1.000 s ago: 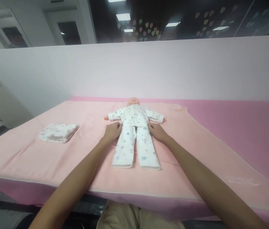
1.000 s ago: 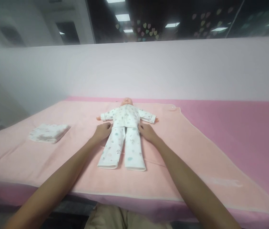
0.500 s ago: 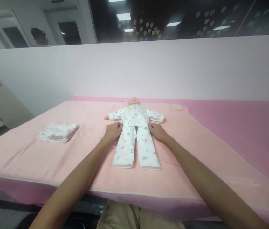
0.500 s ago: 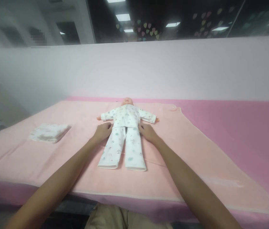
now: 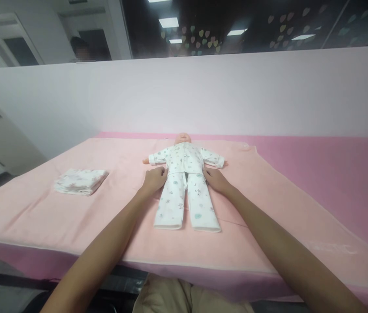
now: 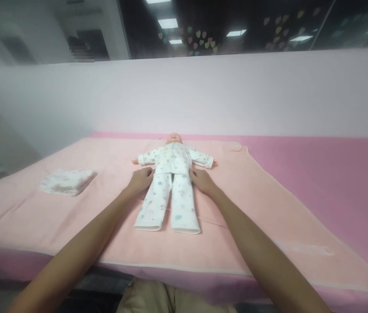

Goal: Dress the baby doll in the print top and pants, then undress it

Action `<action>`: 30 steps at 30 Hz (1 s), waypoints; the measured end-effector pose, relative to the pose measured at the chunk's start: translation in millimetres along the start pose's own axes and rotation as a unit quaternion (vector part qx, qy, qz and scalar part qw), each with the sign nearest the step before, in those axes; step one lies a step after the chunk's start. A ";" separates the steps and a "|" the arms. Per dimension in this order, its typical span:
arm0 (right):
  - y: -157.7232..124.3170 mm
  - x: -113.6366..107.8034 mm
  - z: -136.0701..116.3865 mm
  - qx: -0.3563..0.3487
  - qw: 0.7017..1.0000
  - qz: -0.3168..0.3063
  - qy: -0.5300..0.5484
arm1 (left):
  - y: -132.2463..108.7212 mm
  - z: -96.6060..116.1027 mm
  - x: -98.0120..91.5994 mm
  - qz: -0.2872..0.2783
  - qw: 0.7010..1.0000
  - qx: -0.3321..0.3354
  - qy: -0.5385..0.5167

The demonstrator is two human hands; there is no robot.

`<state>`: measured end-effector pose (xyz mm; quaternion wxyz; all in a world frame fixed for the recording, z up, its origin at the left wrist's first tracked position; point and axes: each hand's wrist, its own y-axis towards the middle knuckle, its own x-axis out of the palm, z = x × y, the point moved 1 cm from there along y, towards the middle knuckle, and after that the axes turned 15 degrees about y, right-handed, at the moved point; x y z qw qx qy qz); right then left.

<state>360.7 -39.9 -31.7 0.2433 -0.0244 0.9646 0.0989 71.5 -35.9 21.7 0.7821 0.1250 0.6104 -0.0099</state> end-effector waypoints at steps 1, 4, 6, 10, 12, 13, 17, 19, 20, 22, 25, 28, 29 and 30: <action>-0.2 -0.1 -0.2 -0.002 1.000 0.000 0.000 | 0.0 -0.1 0.0 -0.001 1.000 0.000 -0.002; -0.3 -0.3 -0.2 -0.006 1.000 0.000 0.001 | 0.2 -0.5 0.2 -0.003 1.000 0.000 -0.002; -0.1 -0.3 0.5 -0.008 1.000 -0.002 0.002 | 0.6 -0.6 0.5 -0.002 1.000 -0.002 0.003; 0.2 -0.3 1.9 -0.008 1.000 -0.004 0.002 | 1.1 -0.2 0.7 0.002 1.000 0.002 0.012; -0.1 -0.4 1.6 -0.008 1.000 -0.004 0.001 | 0.5 0.5 -0.1 -0.002 1.000 -0.001 0.011; -0.3 -0.5 1.0 -0.007 1.000 -0.004 0.000 | 0.1 0.9 -0.7 -0.005 1.000 -0.003 0.008; -0.9 -0.8 -1.6 -0.009 1.000 -0.002 -0.002 | -0.9 1.5 -1.9 -0.012 1.000 -0.007 0.004; -1.0 -0.9 -2.2 -0.011 1.000 -0.001 -0.002 | -0.3 1.0 -1.1 -0.010 1.000 -0.005 0.004; -1.0 -0.9 -2.2 -0.012 1.000 0.000 -0.002 | 0.1 0.6 -0.4 -0.009 1.000 -0.005 0.004; -0.9 -1.0 -1.8 -0.014 1.000 0.000 -0.002 | 0.9 -0.1 1.0 -0.006 1.000 -0.003 0.005; -0.7 -0.9 -0.9 -0.015 1.000 0.001 -0.003 | 1.0 -0.4 2.0 -0.007 1.000 -0.003 0.002; -0.5 -0.7 -0.5 -0.015 1.000 0.003 -0.003 | 0.0 0.3 1.5 -0.010 1.000 -0.006 -0.004; -0.5 -0.7 -0.5 -0.015 1.000 0.003 -0.003 | -0.2 0.6 1.3 -0.009 1.000 -0.006 -0.005; -0.4 -0.7 -0.6 -0.015 1.000 0.004 -0.003 | -0.3 0.8 1.2 -0.009 1.000 -0.006 -0.005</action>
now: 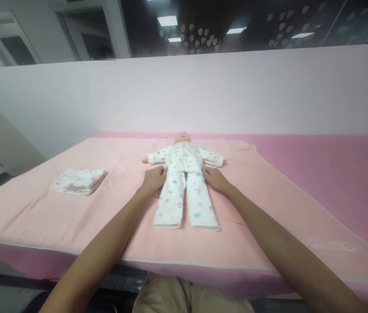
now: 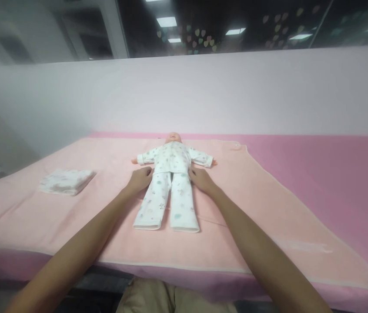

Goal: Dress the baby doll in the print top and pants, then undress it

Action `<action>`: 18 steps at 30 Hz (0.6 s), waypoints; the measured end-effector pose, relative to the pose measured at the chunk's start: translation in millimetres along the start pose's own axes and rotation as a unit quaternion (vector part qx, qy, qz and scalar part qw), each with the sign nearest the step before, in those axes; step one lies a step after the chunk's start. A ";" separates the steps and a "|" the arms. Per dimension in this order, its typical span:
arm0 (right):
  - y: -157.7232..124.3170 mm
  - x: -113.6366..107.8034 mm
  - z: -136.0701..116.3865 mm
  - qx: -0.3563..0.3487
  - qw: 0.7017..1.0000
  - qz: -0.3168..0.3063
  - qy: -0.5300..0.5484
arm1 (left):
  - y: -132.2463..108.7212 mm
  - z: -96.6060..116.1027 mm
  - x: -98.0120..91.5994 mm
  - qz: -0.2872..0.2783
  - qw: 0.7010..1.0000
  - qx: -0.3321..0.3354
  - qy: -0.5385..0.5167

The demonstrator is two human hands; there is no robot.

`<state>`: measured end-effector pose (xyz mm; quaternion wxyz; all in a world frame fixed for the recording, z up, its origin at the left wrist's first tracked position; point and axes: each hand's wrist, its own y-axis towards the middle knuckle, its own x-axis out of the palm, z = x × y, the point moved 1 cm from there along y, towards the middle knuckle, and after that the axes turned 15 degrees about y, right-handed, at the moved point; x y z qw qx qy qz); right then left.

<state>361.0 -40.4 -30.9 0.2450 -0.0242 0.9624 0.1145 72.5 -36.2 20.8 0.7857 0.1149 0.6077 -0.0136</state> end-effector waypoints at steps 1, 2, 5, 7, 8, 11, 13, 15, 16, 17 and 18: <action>0.0 0.0 -0.1 0.000 1.000 0.000 0.000 | 0.0 0.2 0.0 0.000 1.000 0.000 0.000; 0.1 0.0 -0.2 -0.001 1.000 0.000 0.000 | 0.1 0.3 0.2 0.000 1.000 0.001 -0.001; 0.2 -0.2 -0.5 -0.001 1.000 0.000 0.001 | 0.8 0.1 0.9 0.001 1.000 0.004 0.000; 0.2 -0.2 -0.7 0.000 1.000 0.000 0.000 | 1.3 -0.3 1.4 0.000 1.000 0.006 -0.001; 0.2 -0.2 -0.8 0.001 1.000 0.000 0.000 | 1.5 -0.5 1.6 0.000 1.000 0.006 -0.003; -0.1 0.0 -1.5 0.005 1.000 -0.001 0.000 | 1.8 -0.8 1.9 0.001 1.000 0.009 -0.004; -0.5 0.0 -2.1 0.007 1.000 -0.003 -0.001 | 1.6 -0.7 1.7 0.002 1.000 0.007 0.000; -0.8 0.0 -2.7 0.011 1.000 -0.005 -0.001 | 1.0 -0.3 1.2 0.000 1.000 0.004 0.004; -0.9 -0.1 -2.9 0.012 1.000 -0.006 -0.002 | 0.7 0.0 0.9 -0.001 1.000 0.003 0.004; -1.0 -0.2 -3.0 0.013 1.000 -0.006 -0.002 | 0.4 0.3 0.5 -0.001 1.000 0.003 0.004; -1.0 -0.3 -3.0 0.014 1.000 -0.007 -0.002 | 0.2 0.6 0.2 -0.001 1.000 0.002 0.002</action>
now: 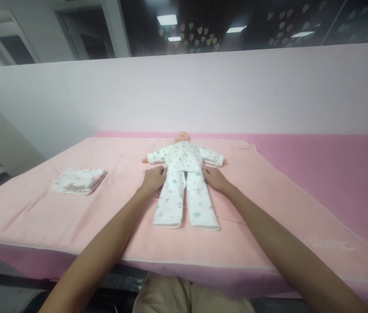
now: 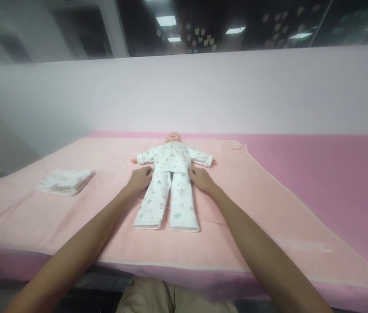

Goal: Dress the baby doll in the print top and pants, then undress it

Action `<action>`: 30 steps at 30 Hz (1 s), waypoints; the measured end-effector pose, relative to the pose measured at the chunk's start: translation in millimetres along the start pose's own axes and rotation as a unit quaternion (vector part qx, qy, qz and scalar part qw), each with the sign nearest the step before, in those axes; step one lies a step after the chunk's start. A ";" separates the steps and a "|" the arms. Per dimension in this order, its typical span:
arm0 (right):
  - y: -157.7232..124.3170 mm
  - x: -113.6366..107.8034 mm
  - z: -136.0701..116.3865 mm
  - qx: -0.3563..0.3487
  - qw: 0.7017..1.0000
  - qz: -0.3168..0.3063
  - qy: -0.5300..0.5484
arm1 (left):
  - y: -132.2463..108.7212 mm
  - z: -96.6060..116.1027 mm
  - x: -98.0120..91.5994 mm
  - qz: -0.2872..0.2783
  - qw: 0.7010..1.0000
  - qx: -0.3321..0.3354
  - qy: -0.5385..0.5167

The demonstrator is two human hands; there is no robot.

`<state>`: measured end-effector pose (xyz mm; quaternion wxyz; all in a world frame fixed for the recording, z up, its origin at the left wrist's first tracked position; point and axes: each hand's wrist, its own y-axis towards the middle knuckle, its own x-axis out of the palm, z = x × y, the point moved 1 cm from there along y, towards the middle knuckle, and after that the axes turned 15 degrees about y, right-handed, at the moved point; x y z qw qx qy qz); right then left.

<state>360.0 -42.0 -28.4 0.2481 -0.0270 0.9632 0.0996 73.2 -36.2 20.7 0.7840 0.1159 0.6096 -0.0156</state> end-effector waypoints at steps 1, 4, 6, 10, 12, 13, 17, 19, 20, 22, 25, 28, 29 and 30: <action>0.1 -0.1 0.0 0.000 1.000 0.000 0.000 | -0.1 0.3 -0.3 0.000 1.000 0.000 -0.002; 0.5 -0.2 0.5 -0.002 1.000 0.001 0.000 | 0.0 0.6 -0.4 0.002 1.000 0.001 -0.003; 0.8 -0.2 0.7 -0.003 1.000 0.001 0.000 | 0.3 0.4 -0.1 0.003 1.000 0.003 -0.002; 0.6 -0.1 0.0 -0.006 1.000 -0.001 0.001 | 0.1 0.0 0.4 0.004 1.000 0.004 -0.005; 0.1 -0.1 -0.7 -0.006 1.000 -0.004 0.003 | -0.2 0.2 0.3 0.003 1.000 0.002 -0.007; -0.2 -0.2 -0.9 -0.006 1.000 -0.005 0.003 | -0.3 0.3 0.1 0.003 1.000 0.002 -0.006; -0.9 -0.5 -1.3 -0.007 1.000 -0.004 0.004 | -1.1 1.1 -0.8 0.000 1.000 -0.003 0.000; -1.0 -0.6 -1.4 -0.007 1.000 -0.005 0.004 | -1.5 1.3 -1.2 -0.001 1.000 -0.006 0.002; -1.0 -0.7 -1.4 -0.007 1.000 -0.006 0.004 | -1.6 1.3 -1.3 0.000 1.000 -0.005 0.002; -1.0 -0.7 -1.6 -0.006 1.000 -0.007 0.003 | -1.7 1.3 -1.5 0.001 1.000 -0.003 0.001; -0.9 -0.5 -1.5 -0.005 1.000 -0.006 0.002 | -1.5 1.2 -1.4 0.001 1.000 -0.002 0.002; -0.6 -0.3 -0.6 -0.004 1.000 -0.007 0.000 | -1.4 1.3 -1.5 0.002 1.000 -0.001 0.002; -0.4 -0.2 -0.3 -0.004 1.000 -0.007 0.000 | -1.4 1.4 -1.4 0.002 1.000 -0.001 0.000; -0.3 -0.2 0.1 -0.004 1.000 -0.008 0.001 | -1.4 1.4 -1.4 0.001 1.000 0.000 -0.001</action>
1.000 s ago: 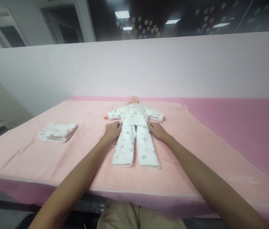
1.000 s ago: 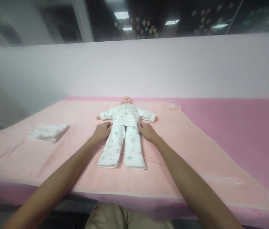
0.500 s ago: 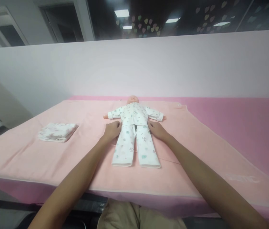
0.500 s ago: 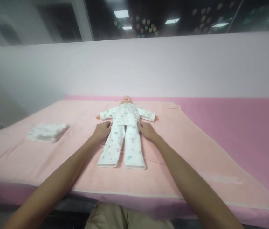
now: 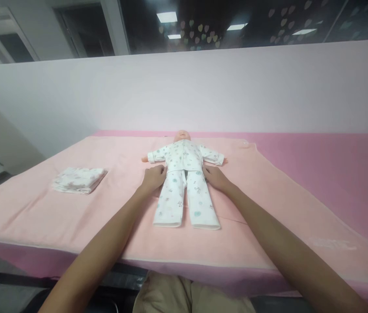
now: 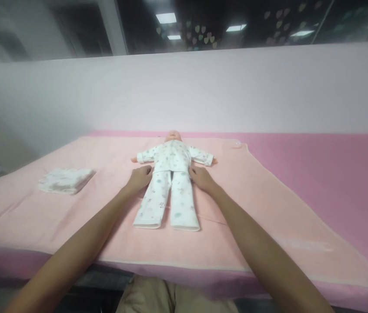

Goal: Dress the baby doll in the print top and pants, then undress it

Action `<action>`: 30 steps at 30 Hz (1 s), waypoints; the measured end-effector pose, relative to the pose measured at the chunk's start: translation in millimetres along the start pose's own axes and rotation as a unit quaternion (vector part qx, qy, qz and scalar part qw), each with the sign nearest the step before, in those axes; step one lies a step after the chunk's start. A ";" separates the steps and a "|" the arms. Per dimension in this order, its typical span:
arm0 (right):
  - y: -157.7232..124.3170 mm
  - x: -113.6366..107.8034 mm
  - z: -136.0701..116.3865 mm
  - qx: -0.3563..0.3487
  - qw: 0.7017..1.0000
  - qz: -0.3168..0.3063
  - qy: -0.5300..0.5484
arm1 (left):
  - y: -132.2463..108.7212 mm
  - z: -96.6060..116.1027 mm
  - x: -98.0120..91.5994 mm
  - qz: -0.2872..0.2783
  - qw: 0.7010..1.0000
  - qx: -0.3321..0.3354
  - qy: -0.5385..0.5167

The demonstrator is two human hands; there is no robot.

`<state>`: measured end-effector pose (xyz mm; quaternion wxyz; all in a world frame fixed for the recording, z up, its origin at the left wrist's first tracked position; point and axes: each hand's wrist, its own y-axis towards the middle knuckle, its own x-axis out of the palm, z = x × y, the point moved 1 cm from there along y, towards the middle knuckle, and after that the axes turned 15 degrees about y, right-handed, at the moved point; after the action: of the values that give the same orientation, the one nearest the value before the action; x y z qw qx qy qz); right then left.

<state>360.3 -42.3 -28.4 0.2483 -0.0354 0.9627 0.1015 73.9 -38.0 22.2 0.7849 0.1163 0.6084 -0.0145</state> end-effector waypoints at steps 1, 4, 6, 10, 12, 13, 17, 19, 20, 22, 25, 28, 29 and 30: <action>0.1 0.0 0.3 0.000 1.000 -0.001 0.000 | 0.0 -0.1 0.1 -0.001 1.000 0.000 -0.002; 0.0 -0.2 0.7 -0.001 1.000 -0.003 0.002 | 0.4 -0.6 0.7 0.000 1.000 0.003 -0.006; -0.4 -0.5 0.5 -0.001 1.000 -0.003 0.001 | 0.7 -0.9 1.2 0.004 1.000 0.006 -0.008; -1.4 -1.3 -1.1 0.002 1.000 -0.004 0.000 | 0.7 -1.1 1.4 0.006 1.000 0.006 -0.010; -1.6 -1.4 -1.9 0.003 1.000 -0.003 0.000 | 0.4 -0.9 1.2 0.004 1.000 0.004 -0.013; -1.5 -1.4 -2.1 0.004 1.000 -0.002 0.000 | 0.2 -0.9 1.1 0.004 1.000 0.005 -0.015; -1.2 -0.5 -2.4 0.008 1.000 0.003 0.002 | 1.0 -1.7 1.5 0.004 1.000 0.009 -0.011; -1.1 0.0 -2.7 0.011 1.000 0.005 0.003 | 2.1 -2.9 2.5 0.000 1.000 0.008 -0.003; -1.1 0.2 -3.0 0.012 1.000 0.006 0.003 | 2.8 -3.6 3.0 -0.001 1.000 0.009 0.002; -1.2 0.5 -3.8 0.013 1.000 0.005 0.004 | 4.2 -4.9 4.2 -0.001 1.000 0.012 0.012; -1.5 1.0 -4.1 0.008 1.000 0.004 0.007 | 5.8 -6.5 5.8 0.002 1.000 0.013 0.023; -1.1 1.1 -2.2 0.000 1.000 0.001 0.016 | 6.7 -7.6 6.5 0.000 1.000 0.010 0.028; -0.7 1.0 -1.2 -0.001 1.000 0.000 0.020 | 6.9 -8.1 6.6 -0.002 1.000 0.009 0.029; -0.1 0.8 -0.1 -0.001 1.000 0.000 0.024 | 7.2 -8.9 6.6 -0.004 1.000 0.008 0.029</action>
<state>359.5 -42.4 -28.8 0.2249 -0.0386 0.9683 0.1018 68.3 -28.4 15.0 0.7657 0.1202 0.6316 -0.0189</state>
